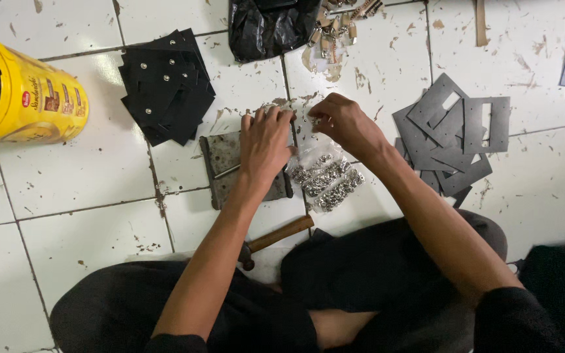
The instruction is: The person sits on the floor and assembles small metal parts onto rectangular black plates using a hammer and a metal block. They repeatedly pick up plates, place them on the block, insert metal pieces, and hammer them into place.
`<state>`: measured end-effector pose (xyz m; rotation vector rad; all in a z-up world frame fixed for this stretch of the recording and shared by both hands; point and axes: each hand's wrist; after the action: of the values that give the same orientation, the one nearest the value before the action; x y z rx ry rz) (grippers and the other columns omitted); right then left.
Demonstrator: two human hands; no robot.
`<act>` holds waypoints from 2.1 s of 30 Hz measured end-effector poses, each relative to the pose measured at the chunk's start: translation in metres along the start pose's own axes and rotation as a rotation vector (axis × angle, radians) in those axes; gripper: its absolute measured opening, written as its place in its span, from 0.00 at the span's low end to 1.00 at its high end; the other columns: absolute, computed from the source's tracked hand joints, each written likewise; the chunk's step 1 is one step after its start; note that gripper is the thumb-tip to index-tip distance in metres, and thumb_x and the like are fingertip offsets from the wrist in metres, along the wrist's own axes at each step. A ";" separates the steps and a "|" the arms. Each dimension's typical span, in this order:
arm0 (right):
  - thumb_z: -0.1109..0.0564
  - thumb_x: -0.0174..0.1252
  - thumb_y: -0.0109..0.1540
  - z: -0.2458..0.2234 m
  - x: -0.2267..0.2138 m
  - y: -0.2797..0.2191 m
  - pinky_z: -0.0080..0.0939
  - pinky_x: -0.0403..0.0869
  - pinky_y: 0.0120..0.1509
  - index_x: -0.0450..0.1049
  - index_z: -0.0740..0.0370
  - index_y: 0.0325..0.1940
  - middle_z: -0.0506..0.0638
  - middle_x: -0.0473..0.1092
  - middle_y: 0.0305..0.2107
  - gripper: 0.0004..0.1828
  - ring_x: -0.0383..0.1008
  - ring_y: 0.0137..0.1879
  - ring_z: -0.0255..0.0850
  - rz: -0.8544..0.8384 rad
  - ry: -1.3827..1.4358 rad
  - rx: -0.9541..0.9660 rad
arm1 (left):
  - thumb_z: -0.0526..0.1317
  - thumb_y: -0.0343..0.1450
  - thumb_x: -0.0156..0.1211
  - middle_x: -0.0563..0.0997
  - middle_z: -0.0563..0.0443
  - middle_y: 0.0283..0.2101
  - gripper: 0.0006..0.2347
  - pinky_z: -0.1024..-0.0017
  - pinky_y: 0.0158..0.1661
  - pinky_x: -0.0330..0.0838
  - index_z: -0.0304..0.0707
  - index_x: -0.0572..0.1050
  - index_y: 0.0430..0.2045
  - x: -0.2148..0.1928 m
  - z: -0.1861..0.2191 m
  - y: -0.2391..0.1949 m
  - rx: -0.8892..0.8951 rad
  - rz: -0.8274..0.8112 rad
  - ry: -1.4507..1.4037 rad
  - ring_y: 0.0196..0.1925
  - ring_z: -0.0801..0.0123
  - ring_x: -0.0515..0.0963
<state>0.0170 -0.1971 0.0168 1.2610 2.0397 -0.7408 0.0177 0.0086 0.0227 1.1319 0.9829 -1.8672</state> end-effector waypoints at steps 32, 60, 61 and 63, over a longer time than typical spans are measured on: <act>0.65 0.66 0.60 -0.045 -0.009 -0.018 0.52 0.81 0.52 0.74 0.72 0.61 0.68 0.69 0.46 0.25 0.78 0.49 0.57 0.001 -0.051 0.123 | 0.39 0.69 0.71 0.85 0.56 0.38 0.12 0.61 0.52 0.61 0.53 0.81 0.45 0.020 -0.008 0.012 0.033 0.161 -0.150 0.46 0.66 0.75; 0.67 0.61 0.63 -0.032 0.030 0.000 0.45 0.83 0.43 0.81 0.65 0.47 0.58 0.73 0.36 0.09 0.81 0.41 0.51 0.093 -0.098 0.156 | 0.41 0.70 0.71 0.85 0.59 0.33 0.03 0.63 0.57 0.59 0.46 0.84 0.27 0.042 0.023 0.001 -0.087 0.274 0.131 0.51 0.67 0.68; 0.67 0.61 0.63 -0.026 0.033 0.000 0.45 0.83 0.43 0.81 0.65 0.47 0.58 0.73 0.36 0.09 0.81 0.41 0.51 0.093 -0.099 0.155 | 0.41 0.70 0.71 0.85 0.59 0.33 0.03 0.63 0.57 0.59 0.46 0.84 0.27 0.045 0.023 0.003 -0.088 0.275 0.131 0.51 0.67 0.68; 0.66 0.60 0.62 -0.013 0.040 0.001 0.51 0.82 0.42 0.81 0.62 0.44 0.57 0.73 0.35 0.08 0.81 0.40 0.53 0.098 -0.060 0.195 | 0.40 0.70 0.71 0.84 0.58 0.30 0.04 0.64 0.57 0.58 0.46 0.83 0.25 0.052 0.022 0.008 -0.124 0.275 0.152 0.49 0.67 0.69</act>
<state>0.0007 -0.1644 -0.0047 1.4182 1.8800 -0.9372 -0.0014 -0.0243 -0.0197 1.2781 0.9580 -1.5008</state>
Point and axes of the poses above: each hand's wrist, its own y-axis towards the middle knuckle, its own x-axis out of the palm, z = x × y
